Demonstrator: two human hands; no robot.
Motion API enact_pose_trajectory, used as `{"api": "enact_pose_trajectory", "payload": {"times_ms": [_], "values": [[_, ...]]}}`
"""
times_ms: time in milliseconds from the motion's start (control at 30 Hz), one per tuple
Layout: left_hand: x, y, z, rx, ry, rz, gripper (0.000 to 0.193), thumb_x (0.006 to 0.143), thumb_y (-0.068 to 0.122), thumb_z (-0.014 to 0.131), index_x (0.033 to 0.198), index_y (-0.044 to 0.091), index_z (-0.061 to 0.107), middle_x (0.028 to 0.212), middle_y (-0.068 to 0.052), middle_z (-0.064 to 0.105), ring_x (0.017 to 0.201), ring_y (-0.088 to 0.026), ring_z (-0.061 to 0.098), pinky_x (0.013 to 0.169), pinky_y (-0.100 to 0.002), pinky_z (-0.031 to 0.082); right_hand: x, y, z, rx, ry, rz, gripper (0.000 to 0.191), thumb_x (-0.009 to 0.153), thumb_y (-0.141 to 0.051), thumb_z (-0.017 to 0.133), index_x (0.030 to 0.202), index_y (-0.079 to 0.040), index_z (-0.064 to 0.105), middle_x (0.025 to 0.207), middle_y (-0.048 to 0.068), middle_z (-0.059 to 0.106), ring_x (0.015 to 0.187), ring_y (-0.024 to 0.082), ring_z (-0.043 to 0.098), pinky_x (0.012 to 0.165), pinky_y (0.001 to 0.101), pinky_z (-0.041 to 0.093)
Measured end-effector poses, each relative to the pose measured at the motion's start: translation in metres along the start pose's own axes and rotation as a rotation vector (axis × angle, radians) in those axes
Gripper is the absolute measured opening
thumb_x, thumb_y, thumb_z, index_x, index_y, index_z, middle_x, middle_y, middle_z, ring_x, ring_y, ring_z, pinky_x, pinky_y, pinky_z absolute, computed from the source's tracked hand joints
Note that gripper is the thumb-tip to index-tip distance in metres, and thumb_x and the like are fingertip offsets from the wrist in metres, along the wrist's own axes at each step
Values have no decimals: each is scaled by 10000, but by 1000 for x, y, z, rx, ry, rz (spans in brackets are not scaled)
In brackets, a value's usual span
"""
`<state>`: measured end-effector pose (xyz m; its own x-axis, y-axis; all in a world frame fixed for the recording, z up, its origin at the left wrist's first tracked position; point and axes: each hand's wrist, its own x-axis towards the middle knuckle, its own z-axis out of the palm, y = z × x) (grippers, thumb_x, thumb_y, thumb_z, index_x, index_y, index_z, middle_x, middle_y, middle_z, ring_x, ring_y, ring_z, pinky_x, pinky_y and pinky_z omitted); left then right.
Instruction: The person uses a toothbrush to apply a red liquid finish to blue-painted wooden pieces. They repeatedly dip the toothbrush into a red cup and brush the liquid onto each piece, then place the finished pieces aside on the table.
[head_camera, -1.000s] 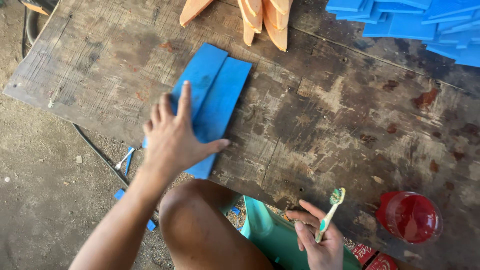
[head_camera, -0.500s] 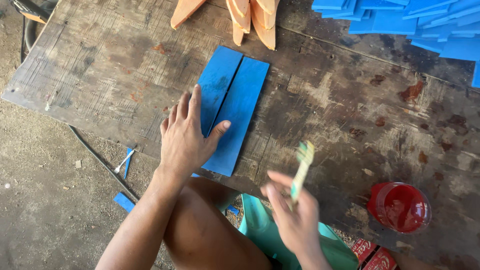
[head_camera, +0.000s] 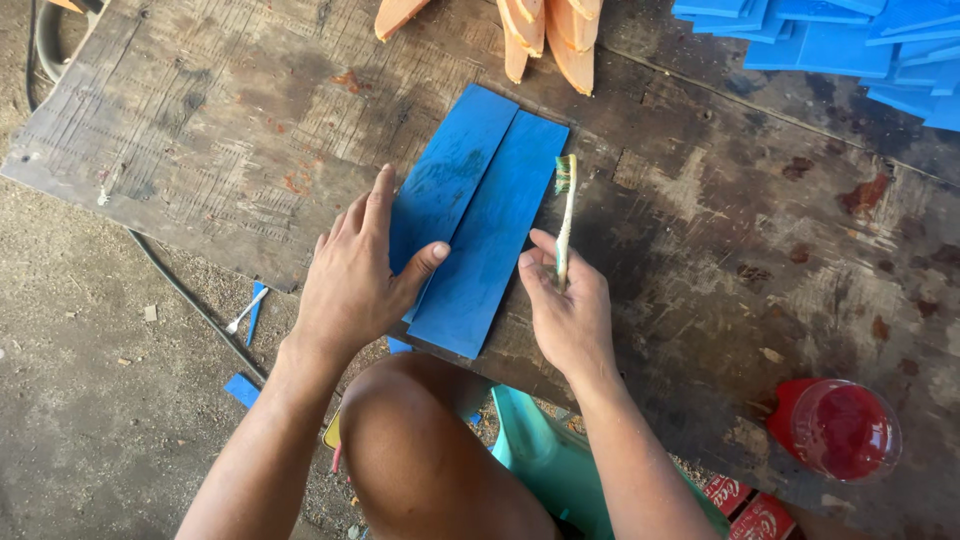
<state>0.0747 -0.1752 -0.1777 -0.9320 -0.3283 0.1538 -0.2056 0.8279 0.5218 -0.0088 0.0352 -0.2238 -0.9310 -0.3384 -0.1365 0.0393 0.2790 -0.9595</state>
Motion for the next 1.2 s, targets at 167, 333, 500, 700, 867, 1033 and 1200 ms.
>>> {"api": "enact_pose_trajectory", "payload": {"times_ms": [167,333,500,700,867,1033,1200], "values": [[-2,7,-6,-13,2,-58,957,938,567,666,1553,-72,307,1339,-297,593,1263,-436,574,1036,-519,479,-2,-5,-8,-12,13,39,452,970,-204,690,1372,-3,643,1041,40,743,684,43,570,588,221,493],[-5,15,-12,14,-45,-177,953,913,593,644,1561,-25,317,1236,-279,657,1158,-440,639,937,-531,520,-6,-9,-16,146,-65,85,502,948,-208,677,1403,-16,586,1173,44,752,601,37,578,437,222,504],[-10,15,-12,45,-31,-171,916,934,597,638,1548,-20,353,1237,-285,667,1150,-448,651,929,-536,532,-7,-13,-16,131,-112,65,516,954,-218,672,1425,-29,580,1230,57,746,655,32,609,461,223,539],[-14,7,-12,67,-20,-178,909,935,586,636,1546,-25,352,1258,-254,669,1153,-442,648,935,-536,524,-4,-15,-12,19,-162,65,531,956,-248,649,1446,-74,541,1307,35,711,786,48,702,492,230,607],[-12,10,-18,83,-10,-236,888,923,549,665,1551,0,361,1324,-240,633,1126,-430,649,908,-532,530,-4,-11,-12,99,-124,11,516,975,-234,663,1442,-45,556,1311,77,721,861,31,702,505,231,608],[-20,38,-31,68,293,58,511,1020,295,703,1365,-33,517,1307,-263,617,1114,-417,658,922,-489,552,-12,-21,-36,287,23,24,359,964,-224,699,1258,-18,678,1010,71,744,538,38,542,423,200,422],[-25,103,-19,-165,187,128,66,1034,52,638,979,57,675,932,-120,735,853,-329,715,769,-454,569,-5,-48,-153,66,370,4,320,1044,-342,679,894,-61,705,688,1,642,506,27,521,438,205,390]]}}
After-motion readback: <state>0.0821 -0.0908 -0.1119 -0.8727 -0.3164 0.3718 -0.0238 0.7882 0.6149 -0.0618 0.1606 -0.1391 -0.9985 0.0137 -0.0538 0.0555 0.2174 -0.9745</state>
